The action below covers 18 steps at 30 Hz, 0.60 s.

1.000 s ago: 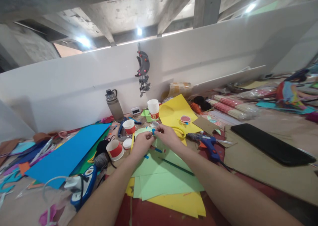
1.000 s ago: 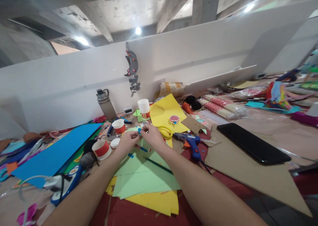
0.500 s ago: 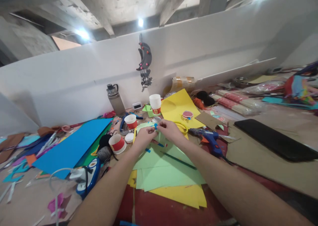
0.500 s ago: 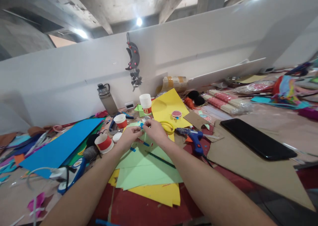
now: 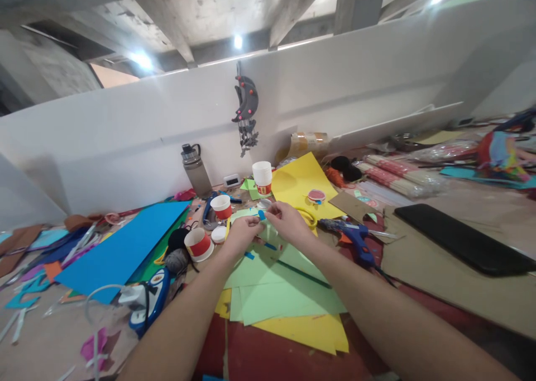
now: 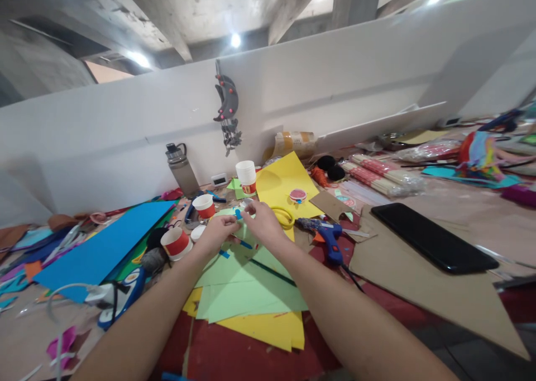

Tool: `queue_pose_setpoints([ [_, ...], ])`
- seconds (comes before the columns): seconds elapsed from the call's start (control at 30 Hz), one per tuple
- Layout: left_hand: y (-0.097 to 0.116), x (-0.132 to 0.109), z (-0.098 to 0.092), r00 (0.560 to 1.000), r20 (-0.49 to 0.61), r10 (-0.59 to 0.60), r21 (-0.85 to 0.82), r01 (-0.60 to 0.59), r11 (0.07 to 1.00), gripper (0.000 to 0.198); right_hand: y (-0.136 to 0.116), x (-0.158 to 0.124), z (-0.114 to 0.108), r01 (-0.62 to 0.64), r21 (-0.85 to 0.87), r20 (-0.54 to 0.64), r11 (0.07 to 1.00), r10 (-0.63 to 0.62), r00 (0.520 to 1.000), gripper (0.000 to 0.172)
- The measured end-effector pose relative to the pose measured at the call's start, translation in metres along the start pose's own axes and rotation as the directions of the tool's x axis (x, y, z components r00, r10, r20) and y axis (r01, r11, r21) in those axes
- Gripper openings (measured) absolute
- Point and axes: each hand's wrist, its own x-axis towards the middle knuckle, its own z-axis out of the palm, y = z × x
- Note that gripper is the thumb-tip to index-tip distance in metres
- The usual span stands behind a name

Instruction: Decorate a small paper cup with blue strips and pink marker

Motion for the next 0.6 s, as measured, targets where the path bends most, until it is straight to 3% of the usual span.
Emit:
queue_pose_setpoints([
  [0.13,-0.001,0.002,-0.003,0.998,-0.063,0.032,0.016,-0.031,0.999,0.014,-0.013,-0.013,-0.014,0.034,-0.087,-0.085,0.996,-0.042,0.996,0.020],
  [0.3,-0.002,0.005,-0.008,0.982,-0.153,0.107,0.160,-0.082,0.984,0.011,-0.021,-0.033,-0.036,0.093,-0.069,-0.027,0.993,-0.095,0.995,0.017],
  [0.5,-0.002,0.003,-0.009,0.944,-0.185,0.273,0.350,-0.196,0.916,0.011,-0.014,-0.053,-0.067,0.119,-0.139,-0.036,0.983,-0.125,0.992,0.017],
  [0.6,-0.003,0.004,-0.009,0.941,-0.194,0.276,0.382,-0.186,0.905,0.013,-0.002,-0.068,-0.086,0.089,-0.225,-0.071,0.970,-0.107,0.992,0.020],
])
